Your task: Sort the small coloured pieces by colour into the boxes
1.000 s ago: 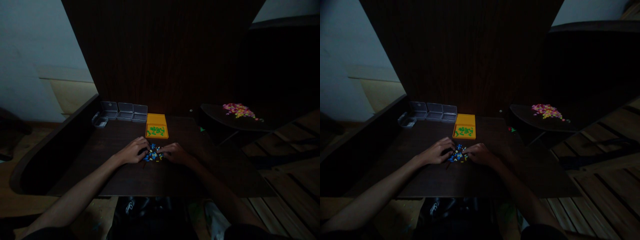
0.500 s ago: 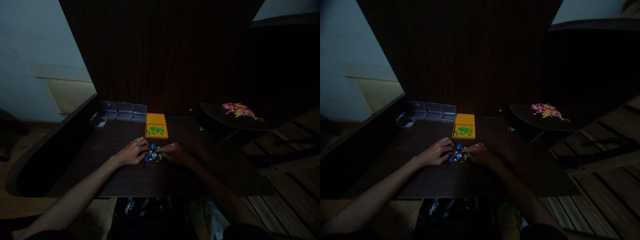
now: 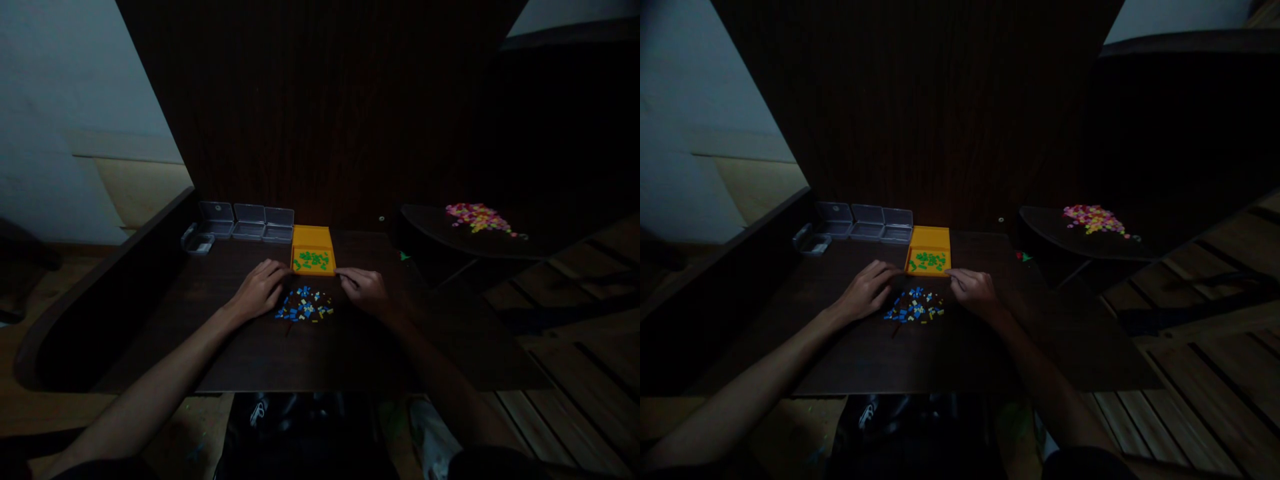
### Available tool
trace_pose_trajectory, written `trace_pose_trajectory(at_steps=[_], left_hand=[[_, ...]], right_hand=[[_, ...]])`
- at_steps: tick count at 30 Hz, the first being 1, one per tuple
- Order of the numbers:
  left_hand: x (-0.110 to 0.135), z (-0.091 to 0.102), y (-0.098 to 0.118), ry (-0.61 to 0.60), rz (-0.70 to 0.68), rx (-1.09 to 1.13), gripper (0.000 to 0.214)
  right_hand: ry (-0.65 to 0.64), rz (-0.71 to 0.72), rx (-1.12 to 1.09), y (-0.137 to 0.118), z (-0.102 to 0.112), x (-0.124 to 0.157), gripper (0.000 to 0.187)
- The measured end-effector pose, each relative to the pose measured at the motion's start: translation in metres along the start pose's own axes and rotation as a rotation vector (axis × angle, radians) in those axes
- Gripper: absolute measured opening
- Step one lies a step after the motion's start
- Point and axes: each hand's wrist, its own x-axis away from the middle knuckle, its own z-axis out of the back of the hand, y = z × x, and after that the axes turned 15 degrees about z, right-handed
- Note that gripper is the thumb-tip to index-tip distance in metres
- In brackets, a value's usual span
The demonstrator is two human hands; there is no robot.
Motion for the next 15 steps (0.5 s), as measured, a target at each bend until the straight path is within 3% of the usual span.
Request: trace_pose_trajectory(at_steps=[8, 15], left_hand=[[-0.002, -0.006, -0.002, -0.071, 0.046, 0.024, 0.034], [-0.002, -0.012, 0.001, -0.134, 0.033, 0.106, 0.037]], right_hand=[[-0.196, -0.092, 0.150, 0.003, -0.010, 0.000, 0.041], [-0.207, -0.128, 0.124, 0.010, -0.022, 0.000, 0.034]])
